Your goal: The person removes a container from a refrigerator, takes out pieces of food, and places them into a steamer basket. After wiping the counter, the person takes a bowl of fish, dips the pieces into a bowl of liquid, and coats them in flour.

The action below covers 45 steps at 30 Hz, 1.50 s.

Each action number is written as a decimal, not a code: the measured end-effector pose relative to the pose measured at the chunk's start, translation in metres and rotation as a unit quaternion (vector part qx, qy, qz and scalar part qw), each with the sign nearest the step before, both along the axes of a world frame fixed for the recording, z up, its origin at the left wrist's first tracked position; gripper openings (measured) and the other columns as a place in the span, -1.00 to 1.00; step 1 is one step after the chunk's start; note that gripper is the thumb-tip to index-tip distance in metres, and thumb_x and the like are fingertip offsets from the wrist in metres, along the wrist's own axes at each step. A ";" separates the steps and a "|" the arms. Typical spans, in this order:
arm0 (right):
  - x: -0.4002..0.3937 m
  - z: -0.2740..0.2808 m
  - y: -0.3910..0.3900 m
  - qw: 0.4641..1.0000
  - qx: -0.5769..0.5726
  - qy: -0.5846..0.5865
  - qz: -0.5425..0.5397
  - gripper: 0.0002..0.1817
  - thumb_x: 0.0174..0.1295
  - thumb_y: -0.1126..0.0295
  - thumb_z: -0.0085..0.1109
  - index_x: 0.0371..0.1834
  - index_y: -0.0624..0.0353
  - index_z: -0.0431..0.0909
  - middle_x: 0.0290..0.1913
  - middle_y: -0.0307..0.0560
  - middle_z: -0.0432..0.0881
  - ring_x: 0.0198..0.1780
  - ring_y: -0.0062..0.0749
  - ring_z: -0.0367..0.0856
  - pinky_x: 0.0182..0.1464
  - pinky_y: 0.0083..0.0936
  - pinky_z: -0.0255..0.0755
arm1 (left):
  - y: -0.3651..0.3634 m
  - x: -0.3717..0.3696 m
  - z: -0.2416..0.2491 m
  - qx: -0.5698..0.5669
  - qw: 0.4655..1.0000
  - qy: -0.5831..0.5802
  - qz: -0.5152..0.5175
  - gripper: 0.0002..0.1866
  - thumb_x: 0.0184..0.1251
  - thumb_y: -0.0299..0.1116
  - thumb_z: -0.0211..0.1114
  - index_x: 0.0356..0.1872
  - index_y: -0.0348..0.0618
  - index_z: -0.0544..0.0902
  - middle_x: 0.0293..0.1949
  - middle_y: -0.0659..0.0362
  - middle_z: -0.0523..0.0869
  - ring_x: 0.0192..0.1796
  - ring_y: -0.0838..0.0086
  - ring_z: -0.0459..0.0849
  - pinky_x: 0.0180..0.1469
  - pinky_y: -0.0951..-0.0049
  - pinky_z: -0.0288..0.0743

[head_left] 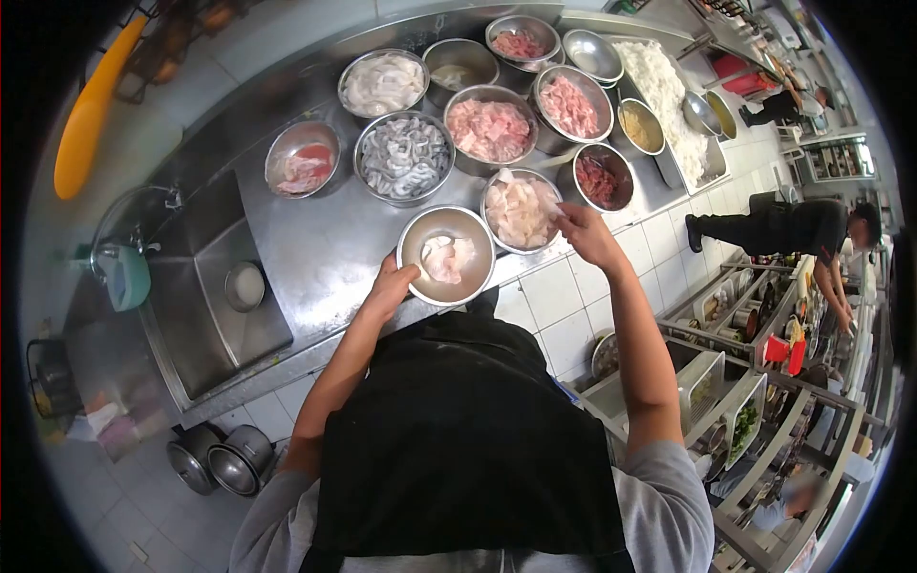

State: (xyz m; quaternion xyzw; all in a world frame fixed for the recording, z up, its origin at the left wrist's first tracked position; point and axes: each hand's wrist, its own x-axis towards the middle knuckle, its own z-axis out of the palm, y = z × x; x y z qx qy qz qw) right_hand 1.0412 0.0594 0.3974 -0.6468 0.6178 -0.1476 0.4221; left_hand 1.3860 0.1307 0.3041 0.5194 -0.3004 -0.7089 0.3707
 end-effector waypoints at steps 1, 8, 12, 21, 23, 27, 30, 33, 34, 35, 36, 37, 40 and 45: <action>0.006 0.003 0.002 0.998 -0.042 0.046 -0.020 -0.75 0.19 0.37 0.18 -0.20 0.36 0.62 -0.40 0.16 0.64 -0.35 -0.12 0.60 -0.21 -0.28 0.44 | 0.000 -0.001 -0.001 0.007 1.000 -0.005 0.005 -0.42 0.05 -0.59 0.06 0.23 -0.37 0.44 0.00 0.06 0.63 0.02 0.41 0.61 0.12 0.42 0.47; 0.035 -0.064 -0.013 0.911 -0.343 0.188 0.130 -0.68 -0.05 0.56 0.16 -0.17 0.14 0.68 -0.17 0.00 0.65 -0.04 -0.07 0.56 0.06 -0.25 0.44 | 0.003 0.002 -0.013 -0.001 1.000 -0.027 -0.012 -0.42 0.06 -0.59 0.06 0.23 -0.38 0.43 0.01 0.05 0.63 0.04 0.40 0.60 0.13 0.43 0.46; 0.040 -0.074 -0.029 0.920 -0.297 0.213 0.143 -0.72 0.02 0.52 0.21 -0.16 0.12 0.68 -0.23 0.04 0.69 -0.10 -0.05 0.62 0.02 -0.28 0.47 | 0.002 -0.003 0.007 0.041 0.997 -0.053 0.026 -0.43 0.05 -0.59 0.07 0.22 -0.37 0.45 -0.01 0.05 0.64 0.03 0.39 0.60 0.13 0.43 0.46; 0.004 -0.027 -0.020 0.936 0.118 -0.308 -0.126 -0.74 0.36 0.41 0.13 0.05 0.29 0.55 -0.11 -0.22 0.66 -0.11 -0.55 0.62 -0.03 -0.57 0.48 | 0.000 -0.005 0.006 0.013 1.000 0.001 0.023 -0.42 0.06 -0.58 0.07 0.23 -0.35 0.44 -0.01 0.07 0.64 0.00 0.41 0.62 0.09 0.43 0.50; 0.012 -0.018 -0.011 0.918 0.147 -0.342 -0.134 -0.75 0.40 0.41 0.07 0.07 0.25 0.54 -0.08 -0.24 0.64 -0.08 -0.56 0.59 -0.01 -0.59 0.45 | -0.002 -0.011 0.018 0.020 1.000 -0.002 0.014 -0.42 0.06 -0.58 0.06 0.24 -0.33 0.44 -0.01 0.07 0.64 -0.01 0.42 0.63 0.07 0.43 0.51; 0.039 -0.001 0.007 0.903 0.181 -0.374 -0.115 -0.75 0.38 0.40 0.10 0.05 0.26 0.54 -0.09 -0.22 0.66 -0.10 -0.54 0.61 -0.04 -0.56 0.47 | -0.008 -0.021 0.015 -0.016 1.000 0.009 -0.008 -0.41 0.08 -0.60 0.05 0.26 -0.33 0.43 0.01 0.08 0.63 0.01 0.45 0.61 0.08 0.45 0.50; 0.058 0.001 0.019 0.856 0.220 -0.455 -0.105 -0.82 0.34 0.40 0.18 -0.06 0.20 0.59 -0.13 -0.24 0.66 -0.10 -0.57 0.61 -0.01 -0.57 0.47 | -0.011 -0.023 0.012 -0.022 0.999 0.022 -0.017 -0.43 0.08 -0.59 0.08 0.23 -0.39 0.42 0.00 0.05 0.63 0.02 0.41 0.61 0.12 0.41 0.47; 0.077 0.008 0.032 0.848 0.195 -0.484 -0.093 -0.84 0.35 0.41 0.16 -0.07 0.19 0.59 -0.11 -0.22 0.67 -0.09 -0.56 0.61 -0.01 -0.56 0.47 | -0.013 -0.021 0.012 -0.034 0.999 0.026 -0.031 -0.44 0.08 -0.58 0.11 0.21 -0.42 0.41 -0.02 0.02 0.63 0.02 0.38 0.61 0.13 0.38 0.47; 0.074 -0.005 0.033 0.845 0.202 -0.485 -0.100 -0.82 0.37 0.43 0.13 -0.02 0.19 0.55 -0.05 -0.15 0.68 -0.03 -0.51 0.63 0.03 -0.52 0.49 | -0.012 -0.021 0.010 -0.040 0.999 0.028 -0.025 -0.44 0.08 -0.59 0.10 0.21 -0.42 0.42 -0.01 0.03 0.63 0.02 0.38 0.61 0.12 0.38 0.47; 0.077 0.001 0.036 0.846 0.199 -0.485 -0.101 -0.82 0.37 0.43 0.13 -0.02 0.19 0.55 -0.05 -0.15 0.68 -0.03 -0.51 0.63 0.03 -0.52 0.49 | -0.011 -0.022 0.008 -0.046 0.998 0.031 -0.018 -0.44 0.08 -0.59 0.10 0.21 -0.42 0.42 -0.01 0.03 0.63 0.02 0.38 0.62 0.12 0.39 0.48; 0.086 0.011 0.041 0.834 0.200 -0.503 -0.105 -0.81 0.38 0.44 0.11 0.01 0.18 0.53 -0.03 -0.12 0.68 -0.02 -0.50 0.64 0.04 -0.51 0.50 | -0.011 -0.023 0.008 -0.046 0.998 0.032 -0.020 -0.44 0.08 -0.59 0.10 0.21 -0.42 0.42 -0.01 0.03 0.63 0.02 0.38 0.62 0.12 0.39 0.48; 0.093 0.017 0.043 0.822 0.202 -0.521 -0.108 -0.80 0.39 0.45 0.09 0.03 0.17 0.51 -0.02 -0.10 0.68 0.00 -0.49 0.65 0.05 -0.49 0.51 | -0.010 -0.022 0.007 -0.045 0.998 0.033 -0.020 -0.45 0.07 -0.59 0.10 0.21 -0.41 0.42 -0.01 0.03 0.63 0.01 0.37 0.62 0.11 0.39 0.48; 0.099 0.009 0.047 0.829 0.193 -0.514 -0.109 -0.78 0.39 0.46 0.09 0.07 0.14 0.48 -0.06 -0.10 0.70 -0.05 -0.50 0.68 -0.04 -0.55 0.54 | -0.006 -0.018 0.003 -0.034 0.999 0.026 -0.016 -0.44 0.06 -0.60 0.07 0.21 -0.38 0.44 0.00 0.05 0.64 0.03 0.38 0.61 0.13 0.41 0.47; 0.110 0.026 0.054 0.914 0.152 -0.369 -0.073 -0.71 0.37 0.37 0.17 0.10 0.22 0.54 -0.13 -0.20 0.69 -0.15 -0.61 0.61 -0.14 -0.60 0.49 | 0.000 -0.017 0.011 -0.012 1.000 0.015 -0.009 -0.43 0.04 -0.60 0.05 0.20 -0.36 0.48 0.00 0.07 0.65 0.04 0.39 0.61 0.14 0.43 0.45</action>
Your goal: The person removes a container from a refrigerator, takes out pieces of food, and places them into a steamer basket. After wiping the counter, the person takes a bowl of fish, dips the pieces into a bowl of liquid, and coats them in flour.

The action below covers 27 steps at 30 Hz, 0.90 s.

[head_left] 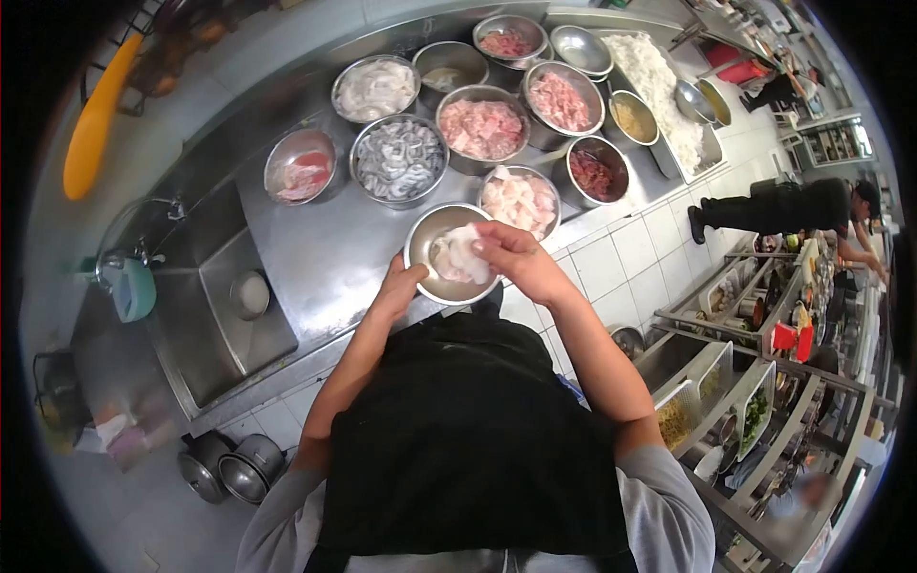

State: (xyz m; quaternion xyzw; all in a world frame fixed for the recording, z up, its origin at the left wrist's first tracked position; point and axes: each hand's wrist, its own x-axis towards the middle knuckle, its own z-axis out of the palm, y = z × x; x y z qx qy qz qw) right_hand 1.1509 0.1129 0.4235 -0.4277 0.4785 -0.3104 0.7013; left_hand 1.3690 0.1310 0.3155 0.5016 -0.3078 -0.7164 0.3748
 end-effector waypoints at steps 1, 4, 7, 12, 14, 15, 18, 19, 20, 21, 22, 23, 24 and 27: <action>-0.002 -0.018 0.000 0.992 -0.111 0.051 -0.021 -0.68 0.33 0.38 0.20 0.11 0.27 0.54 -0.14 -0.13 0.70 -0.14 -0.53 0.62 -0.10 -0.50 0.50 | 0.001 0.001 -0.004 0.021 1.000 -0.009 0.011 -0.44 0.03 -0.60 0.06 0.19 -0.37 0.48 0.00 0.07 0.65 0.03 0.39 0.61 0.14 0.42 0.45; -0.040 -0.032 -0.023 0.891 -0.245 0.363 -0.116 -0.69 0.17 0.51 0.22 -0.01 0.35 0.57 -0.09 0.17 0.66 -0.10 -0.11 0.67 -0.03 -0.34 0.52 | 0.005 0.005 -0.003 0.040 0.999 -0.011 0.031 -0.44 0.03 -0.58 0.08 0.18 -0.39 0.48 0.00 0.05 0.65 0.03 0.39 0.61 0.14 0.41 0.45; -0.088 -0.074 -0.048 0.794 -0.355 0.483 -0.101 -0.68 0.08 0.57 0.17 -0.04 0.32 0.56 -0.10 0.22 0.63 -0.06 0.12 0.59 0.02 -0.17 0.48 | 0.012 0.013 -0.015 0.043 0.997 -0.028 0.049 -0.44 0.03 -0.57 0.08 0.19 -0.38 0.48 0.00 0.04 0.64 0.04 0.38 0.60 0.15 0.41 0.45; -0.098 -0.107 -0.068 0.717 -0.453 0.530 -0.006 -0.59 0.09 0.51 0.14 0.08 0.27 0.51 -0.10 0.20 0.63 -0.03 0.12 0.57 0.07 -0.15 0.47 | 0.012 0.018 -0.025 0.008 0.999 -0.049 0.002 -0.43 0.10 -0.53 0.16 0.24 -0.34 0.39 -0.01 0.03 0.62 -0.03 0.39 0.64 -0.05 0.39 0.57; -0.094 -0.119 -0.077 0.723 -0.416 0.551 0.010 -0.53 0.07 0.49 0.15 0.14 0.20 0.50 -0.07 0.16 0.63 -0.05 0.10 0.59 0.05 -0.15 0.49 | 0.014 0.014 -0.016 0.031 0.997 -0.068 0.016 -0.42 0.08 -0.53 0.14 0.23 -0.35 0.42 0.00 0.04 0.63 0.02 0.37 0.62 0.06 0.41 0.50; -0.093 -0.122 -0.079 0.733 -0.400 0.549 0.031 -0.50 0.06 0.48 0.16 0.16 0.18 0.50 -0.09 0.15 0.65 -0.10 0.11 0.60 0.02 -0.14 0.51 | 0.015 0.012 -0.010 0.053 0.995 -0.084 0.029 -0.42 0.05 -0.53 0.11 0.22 -0.37 0.45 0.02 0.05 0.64 0.06 0.36 0.59 0.17 0.42 0.43; -0.095 -0.122 -0.091 0.761 -0.343 0.545 0.076 -0.47 0.02 0.47 0.20 0.17 0.16 0.51 -0.15 0.14 0.68 -0.21 0.06 0.64 -0.06 -0.16 0.55 | 0.011 0.014 -0.016 0.040 0.997 -0.065 0.006 -0.42 0.06 -0.53 0.12 0.23 -0.37 0.45 0.02 0.05 0.63 0.06 0.37 0.59 0.15 0.42 0.44; -0.095 -0.120 -0.094 0.779 -0.300 0.541 0.100 -0.45 0.00 0.47 0.23 0.17 0.15 0.52 -0.19 0.14 0.69 -0.28 0.01 0.67 -0.11 -0.19 0.57 | 0.012 0.014 -0.017 0.038 0.997 -0.066 0.008 -0.42 0.06 -0.53 0.12 0.23 -0.37 0.45 0.02 0.05 0.63 0.06 0.37 0.59 0.15 0.42 0.44; -0.098 -0.117 -0.096 0.779 -0.303 0.540 0.100 -0.45 0.00 0.47 0.23 0.17 0.15 0.52 -0.19 0.14 0.69 -0.28 0.01 0.67 -0.11 -0.19 0.57 | 0.012 0.010 -0.005 0.054 0.996 -0.074 0.021 -0.42 0.06 -0.53 0.11 0.23 -0.37 0.45 0.02 0.04 0.63 0.06 0.38 0.59 0.15 0.43 0.45; -0.103 -0.110 -0.098 0.846 -0.239 0.471 0.070 -0.47 0.02 0.44 0.26 0.16 0.17 0.53 -0.24 0.10 0.70 -0.31 -0.11 0.68 -0.13 -0.28 0.58 | 0.011 0.009 0.003 0.070 0.994 -0.082 0.035 -0.42 0.07 -0.54 0.11 0.24 -0.37 0.44 0.02 0.04 0.63 0.06 0.39 0.59 0.14 0.43 0.45; -0.107 -0.104 -0.100 0.901 -0.170 0.396 0.042 -0.49 0.05 0.42 0.29 0.15 0.18 0.53 -0.29 0.05 0.71 -0.34 -0.24 0.69 -0.16 -0.36 0.59 | 0.010 0.009 0.005 0.069 0.993 -0.082 0.038 -0.42 0.07 -0.54 0.11 0.24 -0.37 0.44 0.02 0.04 0.63 0.06 0.39 0.59 0.14 0.43 0.45; -0.108 -0.091 -0.100 0.954 -0.071 0.289 0.036 -0.56 0.14 0.45 0.31 0.13 0.22 0.54 -0.25 -0.12 0.68 -0.32 -0.48 0.65 -0.19 -0.53 0.59 | 0.010 0.010 0.006 0.062 0.995 -0.068 0.046 -0.42 0.07 -0.54 0.11 0.23 -0.37 0.44 0.02 0.04 0.63 0.05 0.38 0.60 0.13 0.43 0.46; -0.109 -0.083 -0.098 0.953 -0.069 0.291 0.041 -0.56 0.14 0.45 0.31 0.13 0.22 0.54 -0.25 -0.12 0.68 -0.32 -0.48 0.65 -0.19 -0.53 0.59 | 0.012 0.010 0.005 0.056 0.996 -0.054 0.053 -0.43 0.08 -0.54 0.11 0.23 -0.37 0.44 0.02 0.03 0.63 0.04 0.38 0.60 0.13 0.43 0.47; -0.112 -0.067 -0.085 0.998 -0.025 0.046 -0.043 -0.71 0.27 0.62 0.12 0.06 0.26 0.54 -0.14 -0.16 0.62 -0.31 -0.55 0.64 -0.23 -0.63 0.60 | 0.012 0.011 -0.002 0.064 0.994 -0.067 0.053 -0.44 0.09 -0.54 0.12 0.23 -0.37 0.44 0.02 0.02 0.63 0.04 0.37 0.61 0.13 0.42 0.47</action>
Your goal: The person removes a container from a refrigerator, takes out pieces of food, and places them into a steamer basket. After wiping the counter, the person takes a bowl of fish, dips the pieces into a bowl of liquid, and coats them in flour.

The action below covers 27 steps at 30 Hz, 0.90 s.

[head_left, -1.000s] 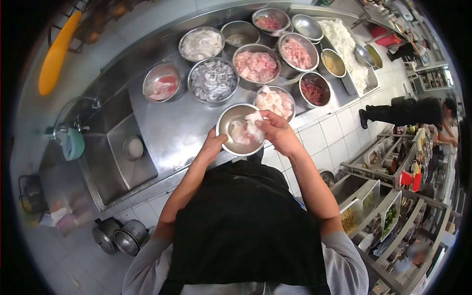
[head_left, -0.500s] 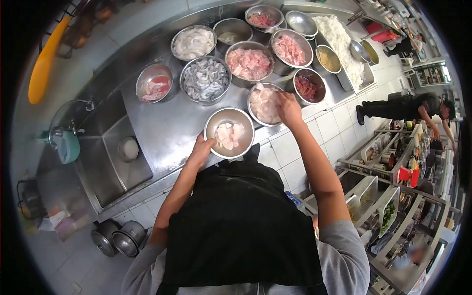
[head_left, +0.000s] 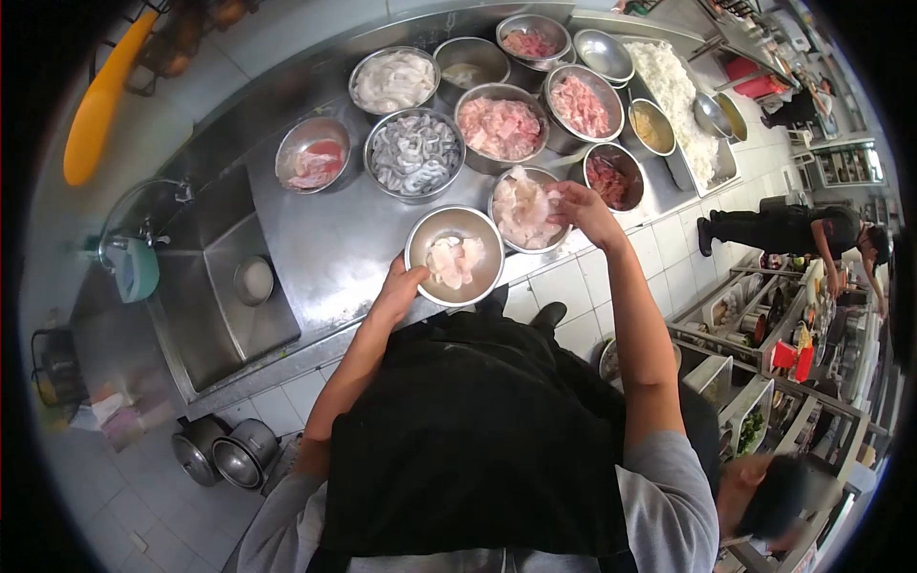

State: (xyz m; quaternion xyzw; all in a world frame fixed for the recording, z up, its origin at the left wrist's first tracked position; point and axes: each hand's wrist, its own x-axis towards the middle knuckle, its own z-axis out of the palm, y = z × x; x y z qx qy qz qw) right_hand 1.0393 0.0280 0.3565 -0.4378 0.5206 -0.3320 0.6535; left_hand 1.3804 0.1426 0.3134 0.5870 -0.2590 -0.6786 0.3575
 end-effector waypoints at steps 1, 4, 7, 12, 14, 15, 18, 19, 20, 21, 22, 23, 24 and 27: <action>-0.002 -0.002 0.001 1.000 -0.001 0.002 -0.001 -0.71 0.27 0.62 0.12 0.06 0.26 0.54 -0.14 -0.16 0.62 -0.31 -0.55 0.64 -0.23 -0.63 0.60 | 0.000 0.001 -0.003 -0.001 1.000 0.002 -0.001 -0.44 0.09 -0.54 0.12 0.23 -0.37 0.44 0.02 0.02 0.63 0.04 0.37 0.61 0.13 0.42 0.47; -0.010 -0.009 0.001 0.998 -0.014 0.056 -0.010 -0.75 0.29 0.60 0.09 0.03 0.26 0.54 -0.17 -0.16 0.62 -0.27 -0.56 0.63 -0.21 -0.63 0.59 | -0.004 0.001 -0.012 -0.007 0.999 0.044 -0.016 -0.45 0.10 -0.55 0.12 0.22 -0.38 0.44 0.01 0.01 0.63 0.03 0.36 0.61 0.13 0.41 0.47; -0.008 -0.008 0.003 0.998 -0.008 0.055 -0.041 -0.76 0.30 0.60 0.08 0.01 0.27 0.54 -0.20 -0.19 0.62 -0.24 -0.57 0.62 -0.22 -0.65 0.57 | -0.005 0.003 -0.022 -0.002 0.999 0.039 -0.004 -0.45 0.09 -0.56 0.11 0.21 -0.38 0.44 0.00 0.02 0.64 0.02 0.36 0.62 0.12 0.41 0.48; 0.001 0.026 0.012 0.996 -0.003 0.002 -0.086 -0.74 0.29 0.56 0.12 0.04 0.21 0.54 -0.21 -0.21 0.62 -0.24 -0.59 0.61 -0.18 -0.63 0.54 | -0.009 0.004 -0.012 -0.051 0.998 0.028 -0.039 -0.48 0.09 -0.58 0.12 0.19 -0.33 0.45 -0.09 0.07 0.64 -0.08 0.37 0.65 0.00 0.38 0.57; 0.008 0.036 0.016 0.998 -0.013 0.005 -0.066 -0.74 0.31 0.55 0.11 0.06 0.22 0.53 -0.21 -0.22 0.61 -0.20 -0.57 0.61 -0.14 -0.59 0.55 | -0.010 0.002 -0.009 -0.050 0.997 0.028 -0.043 -0.47 0.09 -0.58 0.12 0.19 -0.33 0.45 -0.08 0.07 0.64 -0.07 0.38 0.65 0.01 0.37 0.56; 0.014 0.044 0.019 0.999 -0.022 0.008 -0.046 -0.74 0.33 0.55 0.10 0.08 0.23 0.52 -0.20 -0.24 0.61 -0.16 -0.55 0.62 -0.10 -0.54 0.57 | -0.010 0.002 -0.009 -0.050 0.997 0.029 -0.047 -0.47 0.08 -0.58 0.11 0.19 -0.34 0.45 -0.06 0.07 0.64 -0.06 0.38 0.64 0.03 0.37 0.55; 0.044 0.070 0.035 0.999 -0.034 0.004 0.042 -0.74 0.34 0.56 0.07 0.08 0.28 0.50 -0.16 -0.20 0.63 -0.09 -0.51 0.63 -0.08 -0.51 0.58 | -0.013 -0.002 -0.013 -0.084 0.994 0.040 -0.062 -0.45 0.08 -0.58 0.11 0.21 -0.35 0.44 -0.05 0.06 0.64 -0.07 0.39 0.63 0.03 0.39 0.54; 0.049 0.066 0.034 0.999 -0.033 0.005 0.043 -0.74 0.34 0.56 0.07 0.08 0.28 0.50 -0.16 -0.20 0.63 -0.09 -0.51 0.63 -0.08 -0.51 0.58 | -0.015 -0.004 -0.016 -0.083 0.994 0.040 -0.061 -0.45 0.08 -0.58 0.11 0.21 -0.35 0.44 -0.05 0.06 0.64 -0.07 0.39 0.63 0.03 0.39 0.54; 0.054 0.058 0.031 0.997 -0.067 0.008 0.037 -0.75 0.35 0.55 0.06 0.07 0.28 0.51 -0.12 -0.17 0.64 -0.09 -0.48 0.64 -0.10 -0.51 0.58 | -0.016 -0.005 -0.019 -0.102 0.992 0.040 -0.063 -0.45 0.08 -0.59 0.11 0.21 -0.35 0.44 -0.04 0.06 0.64 -0.07 0.39 0.63 0.03 0.39 0.54; 0.055 0.047 0.028 0.994 -0.102 0.011 0.032 -0.76 0.35 0.55 0.05 0.06 0.29 0.51 -0.08 -0.13 0.65 -0.08 -0.46 0.65 -0.12 -0.51 0.58 | -0.015 -0.006 -0.021 -0.120 0.990 0.039 -0.065 -0.44 0.07 -0.59 0.11 0.22 -0.35 0.44 -0.04 0.06 0.64 -0.07 0.39 0.63 0.02 0.39 0.54; 0.048 0.027 0.022 0.979 -0.135 0.151 0.006 -0.72 0.31 0.46 0.15 0.05 0.30 0.51 -0.15 -0.04 0.71 -0.19 -0.41 0.70 -0.18 -0.51 0.58 | -0.013 -0.005 -0.022 -0.119 0.990 0.039 -0.064 -0.44 0.07 -0.59 0.11 0.22 -0.35 0.44 -0.04 0.06 0.64 -0.07 0.39 0.63 0.02 0.39 0.54; 0.043 0.008 0.018 0.979 -0.135 0.152 0.006 -0.72 0.31 0.46 0.15 0.05 0.30 0.51 -0.15 -0.04 0.71 -0.19 -0.41 0.70 -0.18 -0.51 0.58 | -0.013 -0.005 -0.022 -0.117 0.991 0.043 -0.055 -0.44 0.07 -0.59 0.11 0.22 -0.34 0.44 -0.04 0.06 0.64 -0.07 0.39 0.64 0.02 0.39 0.54; 0.038 -0.011 0.015 0.940 -0.174 0.294 0.008 -0.66 0.25 0.40 0.23 0.05 0.29 0.51 -0.24 -0.01 0.71 -0.24 -0.35 0.71 -0.19 -0.46 0.57 | -0.013 -0.006 -0.022 -0.116 0.991 0.046 -0.046 -0.44 0.07 -0.59 0.12 0.21 -0.34 0.44 -0.05 0.06 0.64 -0.07 0.38 0.64 0.02 0.39 0.54; 0.054 -0.031 0.020 0.864 -0.217 0.454 -0.016 -0.52 0.07 0.27 0.37 0.03 0.27 0.52 -0.44 0.05 0.70 -0.34 -0.14 0.73 -0.21 -0.28 0.57 | -0.007 0.000 -0.012 -0.056 0.996 0.058 -0.022 -0.42 0.04 -0.59 0.10 0.21 -0.36 0.46 0.01 0.08 0.64 0.04 0.40 0.60 0.14 0.45 0.45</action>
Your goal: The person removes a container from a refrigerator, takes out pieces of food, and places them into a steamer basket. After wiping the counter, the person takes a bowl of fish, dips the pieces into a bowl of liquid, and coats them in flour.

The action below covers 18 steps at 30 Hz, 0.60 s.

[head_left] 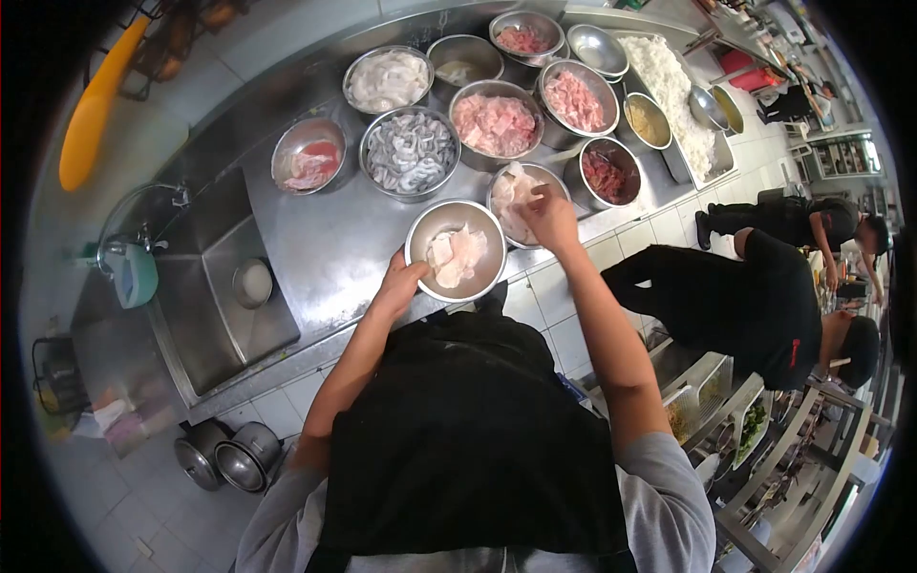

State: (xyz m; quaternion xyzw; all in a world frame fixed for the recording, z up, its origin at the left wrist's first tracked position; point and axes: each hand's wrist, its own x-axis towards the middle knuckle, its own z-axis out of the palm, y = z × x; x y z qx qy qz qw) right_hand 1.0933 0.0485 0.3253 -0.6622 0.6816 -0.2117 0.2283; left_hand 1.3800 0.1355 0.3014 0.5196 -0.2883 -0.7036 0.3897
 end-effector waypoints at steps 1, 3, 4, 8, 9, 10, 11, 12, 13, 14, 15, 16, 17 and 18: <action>0.010 0.001 0.004 1.000 -0.004 -0.009 -0.016 -0.54 0.03 0.29 0.37 -0.02 0.26 0.53 -0.40 0.09 0.71 -0.32 -0.05 0.72 -0.21 -0.26 0.56 | 0.003 0.003 -0.010 0.017 1.000 0.006 0.015 -0.43 0.04 -0.58 0.11 0.21 -0.36 0.46 0.00 0.09 0.64 0.03 0.40 0.61 0.14 0.45 0.46; 0.023 0.003 0.006 0.999 -0.011 0.006 -0.032 -0.54 -0.01 0.35 0.36 -0.01 0.24 0.50 -0.37 0.12 0.71 -0.32 -0.02 0.71 -0.22 -0.25 0.56 | 0.006 0.004 -0.001 0.027 0.999 0.012 0.016 -0.43 0.05 -0.58 0.12 0.21 -0.36 0.46 -0.01 0.09 0.65 0.02 0.41 0.61 0.13 0.44 0.46; 0.020 -0.002 0.005 0.999 -0.008 0.005 -0.033 -0.54 -0.01 0.35 0.36 -0.01 0.24 0.50 -0.37 0.12 0.71 -0.32 -0.02 0.71 -0.22 -0.25 0.56 | 0.007 0.005 0.003 0.035 0.999 0.017 0.019 -0.44 0.05 -0.58 0.12 0.20 -0.36 0.47 -0.02 0.10 0.65 0.01 0.41 0.61 0.13 0.44 0.46; -0.007 -0.015 -0.015 0.944 0.018 -0.314 -0.099 -0.65 0.06 0.50 0.30 -0.10 0.40 0.49 -0.35 0.13 0.72 -0.35 -0.12 0.73 -0.33 -0.36 0.57 | 0.011 0.015 -0.008 0.046 0.999 -0.003 0.029 -0.45 0.06 -0.57 0.12 0.19 -0.36 0.47 -0.03 0.10 0.66 0.00 0.42 0.62 0.11 0.44 0.47; -0.019 -0.011 -0.017 0.975 -0.017 -0.213 -0.057 -0.64 0.07 0.42 0.34 -0.12 0.41 0.51 -0.34 0.13 0.72 -0.32 -0.11 0.73 -0.30 -0.33 0.57 | 0.010 0.017 -0.012 0.034 0.999 -0.004 0.024 -0.44 0.07 -0.58 0.14 0.21 -0.33 0.43 -0.03 0.09 0.63 -0.03 0.41 0.64 0.03 0.41 0.54; -0.028 -0.008 -0.017 0.993 -0.053 -0.107 -0.016 -0.61 0.08 0.34 0.37 -0.14 0.42 0.53 -0.33 0.14 0.72 -0.29 -0.10 0.74 -0.27 -0.31 0.58 | 0.010 0.018 -0.016 0.022 1.000 -0.004 0.016 -0.43 0.09 -0.59 0.16 0.23 -0.30 0.38 -0.03 0.07 0.61 -0.06 0.39 0.66 -0.05 0.39 0.62; -0.030 -0.007 -0.015 0.993 -0.054 -0.103 -0.018 -0.61 0.08 0.34 0.37 -0.14 0.42 0.53 -0.33 0.14 0.72 -0.29 -0.10 0.74 -0.27 -0.31 0.58 | 0.009 0.019 -0.018 0.021 1.000 0.000 0.013 -0.43 0.09 -0.59 0.16 0.23 -0.30 0.38 -0.03 0.07 0.61 -0.06 0.39 0.66 -0.05 0.39 0.62; -0.032 -0.006 -0.012 0.998 -0.008 -0.059 0.017 -0.56 0.04 0.26 0.41 -0.15 0.40 0.54 -0.32 0.14 0.72 -0.27 -0.08 0.73 -0.23 -0.28 0.57 | 0.007 0.019 -0.019 0.026 0.999 0.012 0.021 -0.43 0.09 -0.59 0.15 0.23 -0.31 0.38 -0.04 0.07 0.61 -0.07 0.39 0.66 -0.05 0.40 0.61; -0.032 -0.006 -0.006 0.998 0.040 -0.015 0.052 -0.51 0.01 0.19 0.44 -0.16 0.39 0.56 -0.32 0.14 0.72 -0.25 -0.05 0.73 -0.19 -0.24 0.56 | 0.007 0.018 -0.022 0.033 0.999 0.023 0.028 -0.43 0.09 -0.59 0.15 0.23 -0.33 0.38 -0.04 0.07 0.61 -0.08 0.40 0.66 -0.05 0.41 0.61; -0.022 0.009 -0.002 0.993 0.090 0.050 0.055 -0.45 -0.07 0.08 0.47 -0.18 0.33 0.59 -0.27 0.16 0.71 -0.18 0.01 0.70 -0.11 -0.22 0.55 | 0.005 0.015 -0.019 0.031 0.999 0.026 0.026 -0.43 0.09 -0.59 0.15 0.23 -0.33 0.38 -0.04 0.07 0.61 -0.08 0.40 0.66 -0.05 0.41 0.61; -0.017 0.000 0.002 0.997 0.045 0.048 0.049 -0.49 -0.08 0.10 0.46 -0.19 0.29 0.61 -0.25 0.15 0.69 -0.16 0.03 0.67 -0.08 -0.21 0.52 | 0.003 0.015 -0.014 0.039 0.999 0.029 0.023 -0.44 0.08 -0.60 0.14 0.22 -0.34 0.38 -0.05 0.07 0.61 -0.09 0.40 0.66 -0.07 0.41 0.61; -0.012 -0.009 0.005 0.998 0.001 0.045 0.044 -0.52 -0.09 0.12 0.46 -0.20 0.25 0.62 -0.24 0.14 0.68 -0.13 0.04 0.64 -0.05 -0.20 0.49 | 0.002 0.016 -0.010 0.047 0.998 0.032 0.022 -0.44 0.08 -0.61 0.13 0.21 -0.34 0.39 -0.05 0.07 0.61 -0.10 0.40 0.66 -0.08 0.42 0.61; -0.004 -0.008 0.006 0.998 0.002 0.044 0.045 -0.52 -0.09 0.12 0.46 -0.20 0.25 0.62 -0.24 0.14 0.68 -0.13 0.04 0.64 -0.05 -0.20 0.49 | 0.002 0.016 -0.007 0.048 0.998 0.031 0.023 -0.44 0.08 -0.61 0.13 0.21 -0.34 0.39 -0.05 0.07 0.61 -0.10 0.40 0.66 -0.08 0.42 0.61; 0.003 -0.007 0.007 0.992 -0.087 0.077 0.040 -0.55 -0.10 0.12 0.45 -0.22 0.22 0.64 -0.24 0.12 0.66 -0.12 0.04 0.61 -0.01 -0.19 0.46 | 0.001 0.016 -0.004 0.048 0.998 0.021 0.021 -0.45 0.08 -0.61 0.12 0.20 -0.35 0.40 -0.05 0.07 0.62 -0.09 0.40 0.66 -0.08 0.42 0.61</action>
